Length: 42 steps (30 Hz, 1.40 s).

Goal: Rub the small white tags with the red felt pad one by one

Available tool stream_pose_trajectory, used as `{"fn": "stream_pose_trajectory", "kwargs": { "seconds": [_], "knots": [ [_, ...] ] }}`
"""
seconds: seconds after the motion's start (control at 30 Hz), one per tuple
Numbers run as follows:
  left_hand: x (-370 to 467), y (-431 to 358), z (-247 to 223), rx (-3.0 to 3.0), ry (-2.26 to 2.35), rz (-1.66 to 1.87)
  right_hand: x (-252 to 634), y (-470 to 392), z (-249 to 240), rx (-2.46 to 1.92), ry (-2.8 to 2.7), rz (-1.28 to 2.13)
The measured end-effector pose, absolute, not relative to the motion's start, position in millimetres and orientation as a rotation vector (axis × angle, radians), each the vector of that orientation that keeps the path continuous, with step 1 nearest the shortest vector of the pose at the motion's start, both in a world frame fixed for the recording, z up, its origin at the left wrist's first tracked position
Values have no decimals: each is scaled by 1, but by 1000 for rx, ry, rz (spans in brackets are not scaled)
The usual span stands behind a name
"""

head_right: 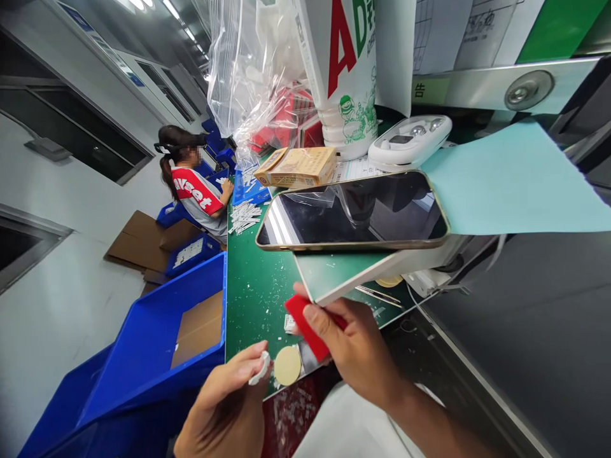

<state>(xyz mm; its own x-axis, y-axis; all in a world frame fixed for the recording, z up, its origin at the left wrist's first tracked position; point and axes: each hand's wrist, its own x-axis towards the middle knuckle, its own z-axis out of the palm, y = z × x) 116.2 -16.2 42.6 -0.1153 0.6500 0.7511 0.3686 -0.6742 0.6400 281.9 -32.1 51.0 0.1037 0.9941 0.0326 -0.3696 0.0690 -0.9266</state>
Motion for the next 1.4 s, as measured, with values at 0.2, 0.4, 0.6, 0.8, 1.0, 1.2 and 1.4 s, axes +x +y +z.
{"fn": "stream_pose_trajectory", "kwargs": {
  "seconds": [0.2, 0.4, 0.6, 0.8, 1.0, 1.2, 1.4],
  "knots": [
    [123, -17, 48, 1900, 1151, 1950, 282, -28, 55, -1169, -1112, 858],
    [129, -24, 50, 1648, 1178, 1906, 286, -29, 59, -1097, -1158, 1025],
    [116, -20, 43, 1630, 1095, 1726, 291, -21, 64, -998, -1221, 1139],
    [102, -12, 37, 1349, 1078, 1563, 293, -20, 67, -1149, -1202, 1122],
    [99, -9, 37, 1103, 1182, 1471, 288, -23, 69, -1077, -1219, 1166],
    [104, -10, 45, 1013, 1002, 1403, 293, -24, 65, -875, -1136, 1277],
    [101, -16, 43, 721, 713, 1005, 294, -8, 52, -538, -1165, 1612]
  ]
}}
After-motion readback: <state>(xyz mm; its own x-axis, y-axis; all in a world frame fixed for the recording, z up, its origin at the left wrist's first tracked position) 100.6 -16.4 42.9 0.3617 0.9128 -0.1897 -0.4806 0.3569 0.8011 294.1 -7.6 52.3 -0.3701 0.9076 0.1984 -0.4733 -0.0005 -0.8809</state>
